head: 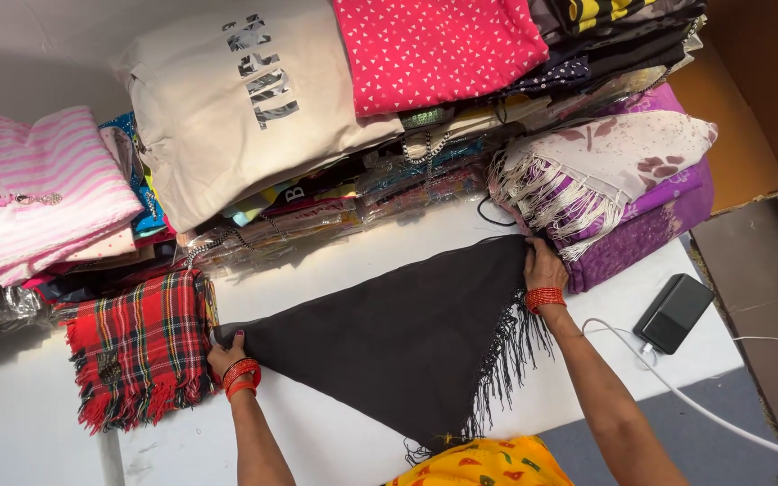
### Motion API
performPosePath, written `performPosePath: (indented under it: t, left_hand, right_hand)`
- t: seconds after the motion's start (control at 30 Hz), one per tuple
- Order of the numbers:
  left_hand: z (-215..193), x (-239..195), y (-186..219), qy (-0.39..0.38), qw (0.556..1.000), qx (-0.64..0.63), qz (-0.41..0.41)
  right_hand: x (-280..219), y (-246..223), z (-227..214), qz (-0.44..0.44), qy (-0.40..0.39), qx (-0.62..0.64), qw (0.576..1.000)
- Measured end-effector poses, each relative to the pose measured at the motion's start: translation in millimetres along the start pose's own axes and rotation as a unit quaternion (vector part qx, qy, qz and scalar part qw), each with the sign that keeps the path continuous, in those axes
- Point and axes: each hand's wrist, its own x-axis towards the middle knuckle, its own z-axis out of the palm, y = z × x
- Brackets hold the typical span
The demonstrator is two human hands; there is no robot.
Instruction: The person folds a red plaid scarf on a white table, smoothing it out before stacking it. They then unfold and fold a black scarf with fringes, arranging it neatly on the table.
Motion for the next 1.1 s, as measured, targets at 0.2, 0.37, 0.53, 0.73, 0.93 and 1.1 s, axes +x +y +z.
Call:
performPosePath:
  t: [0.2,0.37,0.53,0.73,0.93,1.1]
  left_hand:
    - [20,-92,69,0.004,0.969,0.099,0.227]
    - [70,-219,122,-0.097,0.980,0.005,0.176]
    - [133,-323,114,-0.139,0.974,-0.064,0.167]
    - [154,-382,94,-0.192,0.963,-0.115,0.153]
    - [144,-390,87,-0.194,0.962,-0.078,0.173]
    - [138,-399,87,-0.169,0.957,-0.033,0.235]
  right_hand:
    - [0,-9,-15,-0.016,-0.053,0.043,0.998]
    - [-7,-20,-7,-0.058,-0.135,0.172,0.974]
    - [-43,-65,6,0.042,-0.313,0.407,0.857]
    - [-94,-92,14,0.113,-0.355,0.537,0.757]
    - [-112,-98,-10,0.127,-0.316,0.493,0.800]
    - [-115,-100,-26,0.101,-0.307,0.406,0.855]
